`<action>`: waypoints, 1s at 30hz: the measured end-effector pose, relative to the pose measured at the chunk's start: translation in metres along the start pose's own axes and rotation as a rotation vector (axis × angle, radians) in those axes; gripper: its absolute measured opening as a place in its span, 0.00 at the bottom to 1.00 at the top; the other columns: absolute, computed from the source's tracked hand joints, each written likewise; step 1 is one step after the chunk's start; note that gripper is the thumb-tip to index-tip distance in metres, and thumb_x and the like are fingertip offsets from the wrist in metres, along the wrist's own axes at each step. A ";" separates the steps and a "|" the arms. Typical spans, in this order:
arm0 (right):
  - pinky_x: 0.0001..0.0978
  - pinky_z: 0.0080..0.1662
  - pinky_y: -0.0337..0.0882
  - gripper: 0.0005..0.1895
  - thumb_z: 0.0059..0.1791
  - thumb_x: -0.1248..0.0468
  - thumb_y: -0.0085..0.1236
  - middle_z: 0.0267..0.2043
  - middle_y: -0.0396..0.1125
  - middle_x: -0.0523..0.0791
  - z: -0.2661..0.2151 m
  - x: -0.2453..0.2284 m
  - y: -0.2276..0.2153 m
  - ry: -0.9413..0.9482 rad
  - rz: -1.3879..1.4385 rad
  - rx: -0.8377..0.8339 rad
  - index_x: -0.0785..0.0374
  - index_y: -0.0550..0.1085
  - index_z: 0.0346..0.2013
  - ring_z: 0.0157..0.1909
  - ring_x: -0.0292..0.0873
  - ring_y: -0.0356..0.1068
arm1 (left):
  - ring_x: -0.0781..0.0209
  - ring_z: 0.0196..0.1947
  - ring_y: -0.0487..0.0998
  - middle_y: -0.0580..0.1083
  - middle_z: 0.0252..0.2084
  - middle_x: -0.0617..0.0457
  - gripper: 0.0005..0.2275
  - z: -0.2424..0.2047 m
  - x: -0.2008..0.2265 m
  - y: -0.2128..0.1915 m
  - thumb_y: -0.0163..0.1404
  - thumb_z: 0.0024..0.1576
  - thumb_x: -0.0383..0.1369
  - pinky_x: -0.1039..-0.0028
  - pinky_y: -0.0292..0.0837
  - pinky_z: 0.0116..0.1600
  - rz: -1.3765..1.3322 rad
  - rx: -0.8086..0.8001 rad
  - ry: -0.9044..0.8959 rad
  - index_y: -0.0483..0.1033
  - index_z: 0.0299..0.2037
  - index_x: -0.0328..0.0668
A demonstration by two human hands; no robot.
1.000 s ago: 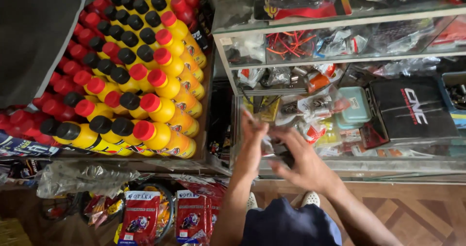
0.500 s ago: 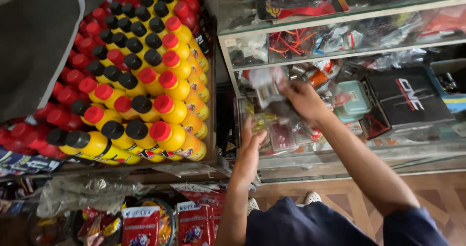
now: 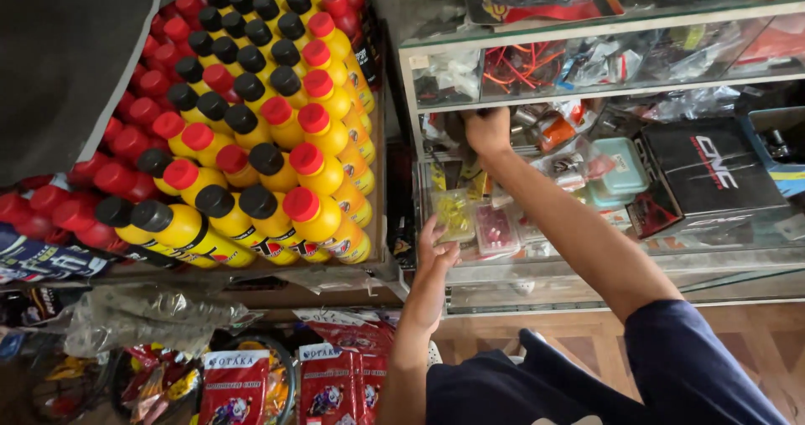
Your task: The person wipes the glass surface of a display cabinet using a dark cloth. They repeatedly pick up small plastic-wrapped items from the shelf, wipe the glass underneath, and place the items back. The camera frequently pans and shakes during the process.
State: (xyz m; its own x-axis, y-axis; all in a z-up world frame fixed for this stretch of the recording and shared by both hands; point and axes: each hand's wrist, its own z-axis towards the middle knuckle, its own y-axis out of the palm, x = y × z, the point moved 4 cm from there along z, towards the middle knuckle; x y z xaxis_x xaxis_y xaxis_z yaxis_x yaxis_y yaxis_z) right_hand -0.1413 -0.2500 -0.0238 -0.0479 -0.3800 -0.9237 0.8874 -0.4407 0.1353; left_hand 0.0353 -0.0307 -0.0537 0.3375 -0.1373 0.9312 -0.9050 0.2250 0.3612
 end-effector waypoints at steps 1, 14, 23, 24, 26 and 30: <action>0.54 0.48 0.77 0.12 0.46 0.73 0.65 0.40 0.75 0.59 0.006 0.002 0.002 0.005 0.002 -0.002 0.72 0.80 0.44 0.49 0.54 0.74 | 0.46 0.63 0.55 0.47 0.70 0.37 0.38 -0.002 -0.001 0.000 0.51 0.61 0.42 0.57 0.58 0.66 0.002 0.005 -0.002 0.40 0.78 0.45; 0.66 0.60 0.68 0.29 0.48 0.51 0.65 0.51 0.70 0.65 -0.011 -0.022 -0.026 0.260 -0.684 -0.417 0.69 0.64 0.49 0.58 0.70 0.68 | 0.43 0.63 0.60 0.55 0.68 0.33 0.32 -0.014 0.005 0.023 0.48 0.63 0.45 0.55 0.57 0.64 0.118 0.031 -0.004 0.52 0.74 0.41; 0.64 0.50 0.75 0.28 0.49 0.52 0.61 0.41 0.73 0.65 0.010 0.015 -0.044 0.114 -0.900 -0.498 0.72 0.63 0.50 0.49 0.71 0.73 | 0.49 0.58 0.65 0.62 0.64 0.37 0.26 -0.005 -0.001 0.046 0.48 0.63 0.42 0.61 0.65 0.59 0.153 0.074 0.036 0.62 0.69 0.40; 0.61 0.48 0.77 0.28 0.49 0.50 0.61 0.41 0.74 0.63 0.018 0.019 -0.043 0.132 -0.942 -0.503 0.71 0.66 0.49 0.48 0.70 0.74 | 0.54 0.56 0.66 0.64 0.63 0.42 0.24 -0.004 -0.001 0.048 0.49 0.63 0.40 0.66 0.66 0.57 0.151 0.103 0.062 0.64 0.68 0.42; 0.62 0.47 0.76 0.27 0.49 0.50 0.62 0.40 0.73 0.64 0.014 0.012 -0.045 0.119 -0.957 -0.515 0.72 0.68 0.48 0.47 0.71 0.74 | 0.56 0.55 0.67 0.65 0.62 0.42 0.23 -0.001 -0.007 0.051 0.49 0.62 0.39 0.68 0.67 0.56 0.145 0.118 0.079 0.65 0.67 0.42; 0.62 0.45 0.77 0.21 0.49 0.49 0.60 0.38 0.75 0.58 -0.007 -0.053 -0.061 0.064 -1.060 -0.583 0.62 0.75 0.47 0.45 0.68 0.76 | 0.63 0.51 0.68 0.67 0.61 0.47 0.21 -0.002 -0.005 0.053 0.48 0.63 0.36 0.77 0.67 0.52 0.180 0.121 0.112 0.66 0.66 0.42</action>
State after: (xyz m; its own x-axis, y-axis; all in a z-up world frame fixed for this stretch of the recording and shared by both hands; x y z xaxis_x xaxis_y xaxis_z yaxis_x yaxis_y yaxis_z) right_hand -0.1902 -0.1974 0.0148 -0.8678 -0.0043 -0.4969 0.4959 -0.0700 -0.8655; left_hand -0.0135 -0.0164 -0.0396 0.1886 0.0034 0.9820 -0.9753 0.1177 0.1869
